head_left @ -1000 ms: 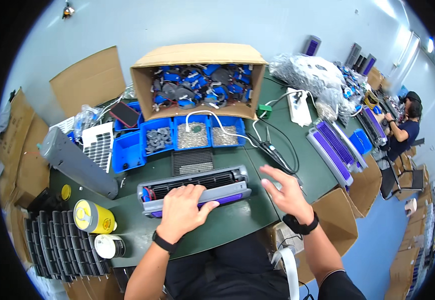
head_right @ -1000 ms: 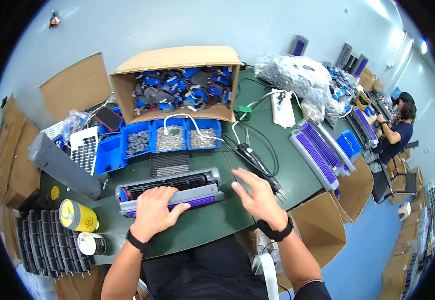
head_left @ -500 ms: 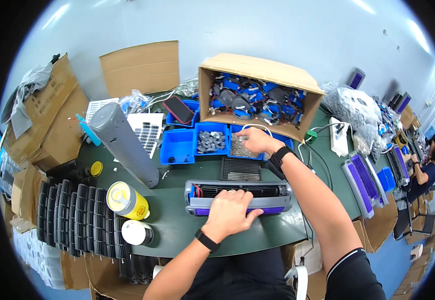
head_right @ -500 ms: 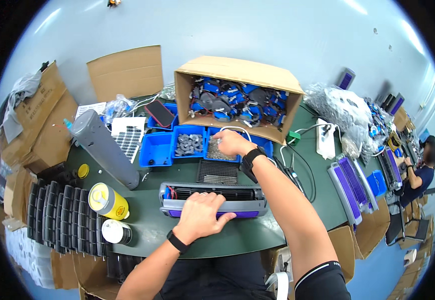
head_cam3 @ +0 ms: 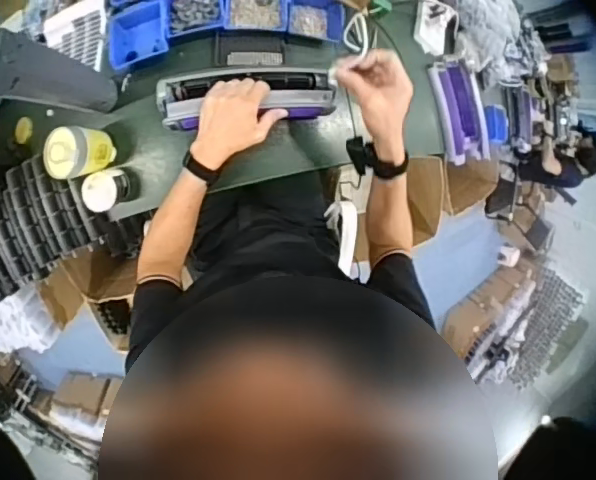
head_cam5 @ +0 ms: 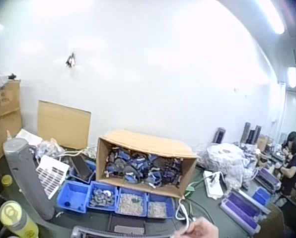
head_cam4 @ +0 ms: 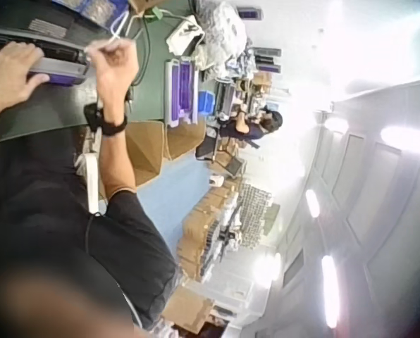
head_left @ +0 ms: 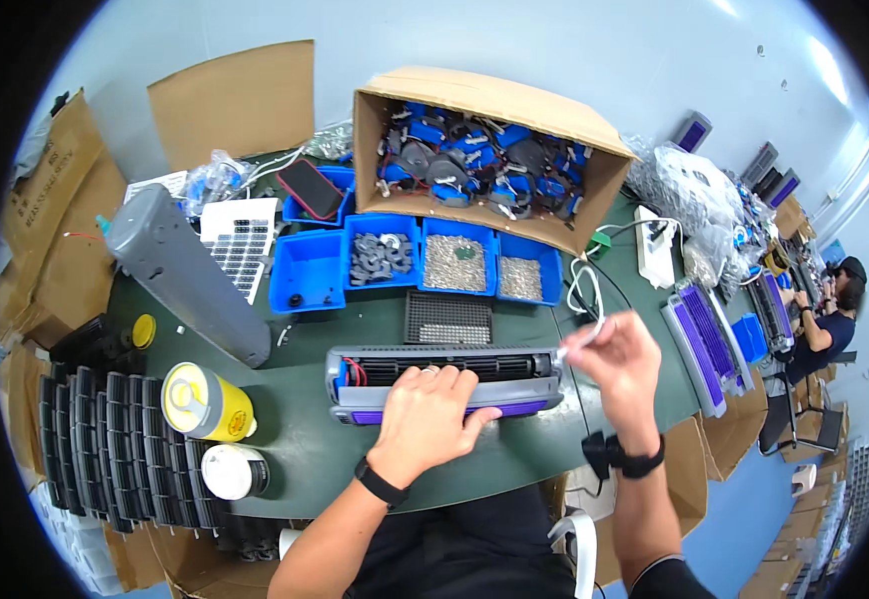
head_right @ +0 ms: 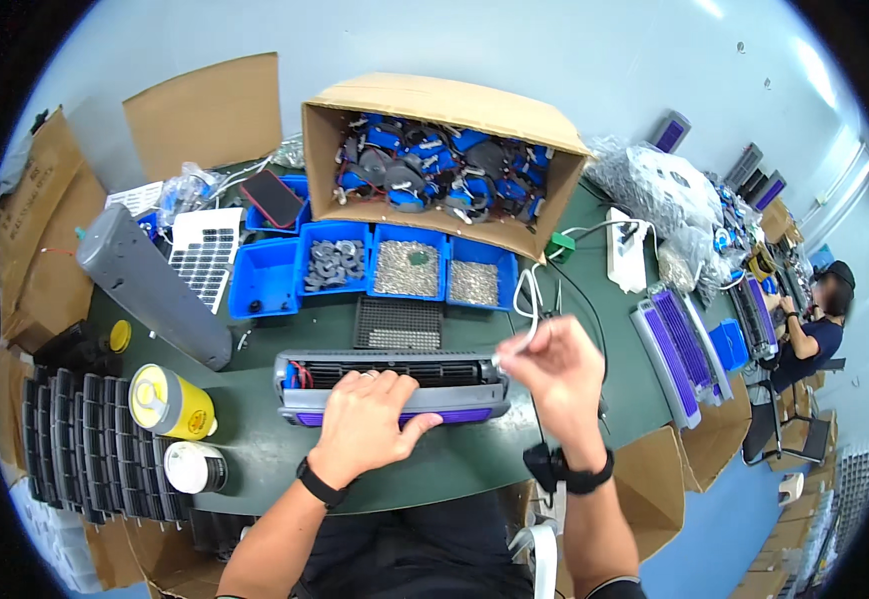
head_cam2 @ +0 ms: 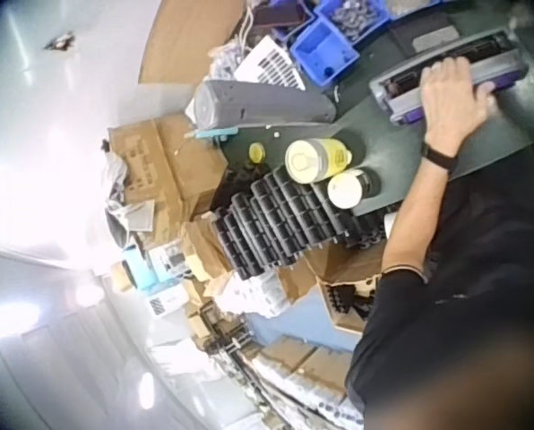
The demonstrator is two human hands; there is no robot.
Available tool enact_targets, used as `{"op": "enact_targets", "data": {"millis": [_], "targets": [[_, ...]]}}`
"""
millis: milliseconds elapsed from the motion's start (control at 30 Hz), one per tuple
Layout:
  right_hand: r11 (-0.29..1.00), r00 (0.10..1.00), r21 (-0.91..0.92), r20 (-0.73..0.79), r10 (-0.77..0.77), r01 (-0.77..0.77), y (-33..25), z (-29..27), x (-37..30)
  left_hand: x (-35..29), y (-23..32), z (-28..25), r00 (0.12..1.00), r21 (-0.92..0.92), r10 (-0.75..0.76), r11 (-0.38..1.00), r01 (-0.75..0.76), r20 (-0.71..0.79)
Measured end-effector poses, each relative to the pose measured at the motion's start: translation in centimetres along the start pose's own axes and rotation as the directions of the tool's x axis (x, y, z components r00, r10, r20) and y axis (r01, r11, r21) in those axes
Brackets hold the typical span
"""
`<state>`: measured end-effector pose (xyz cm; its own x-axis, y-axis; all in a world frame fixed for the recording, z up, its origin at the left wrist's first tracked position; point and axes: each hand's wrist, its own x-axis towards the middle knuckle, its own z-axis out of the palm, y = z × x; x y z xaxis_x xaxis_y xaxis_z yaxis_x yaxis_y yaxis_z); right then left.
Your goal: The person assembles a grey electronic device by using a heat gun to apply heat to the casing. They then insert a purple internal component into the device and secure it by inserting small white plastic pins into the casing. The person uses the heat gun again to finalize the assembly.
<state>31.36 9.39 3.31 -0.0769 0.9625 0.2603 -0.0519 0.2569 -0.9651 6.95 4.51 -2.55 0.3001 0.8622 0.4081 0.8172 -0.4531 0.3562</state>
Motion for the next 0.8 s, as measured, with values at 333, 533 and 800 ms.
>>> {"op": "enact_targets", "data": {"millis": [333,533,800], "targets": [[0.998,0.991,0.064,-0.133,0.015,-0.007,5.1,-1.6,-5.5,0.4,0.4,0.2,0.999,0.005,0.024,1.000,-0.024,-0.022],[0.952,0.984,-0.271,-0.072,-0.164,0.139,5.1,-1.1,-4.9,0.2,0.1,0.4,0.999,0.003,0.022,1.000,-0.022,-0.034],[0.731,0.916,-0.605,-0.008,-0.402,0.315,5.7,-0.6,-5.5,0.2,0.0,0.1,0.999,-0.036,0.018,0.999,-0.019,-0.029]]}}
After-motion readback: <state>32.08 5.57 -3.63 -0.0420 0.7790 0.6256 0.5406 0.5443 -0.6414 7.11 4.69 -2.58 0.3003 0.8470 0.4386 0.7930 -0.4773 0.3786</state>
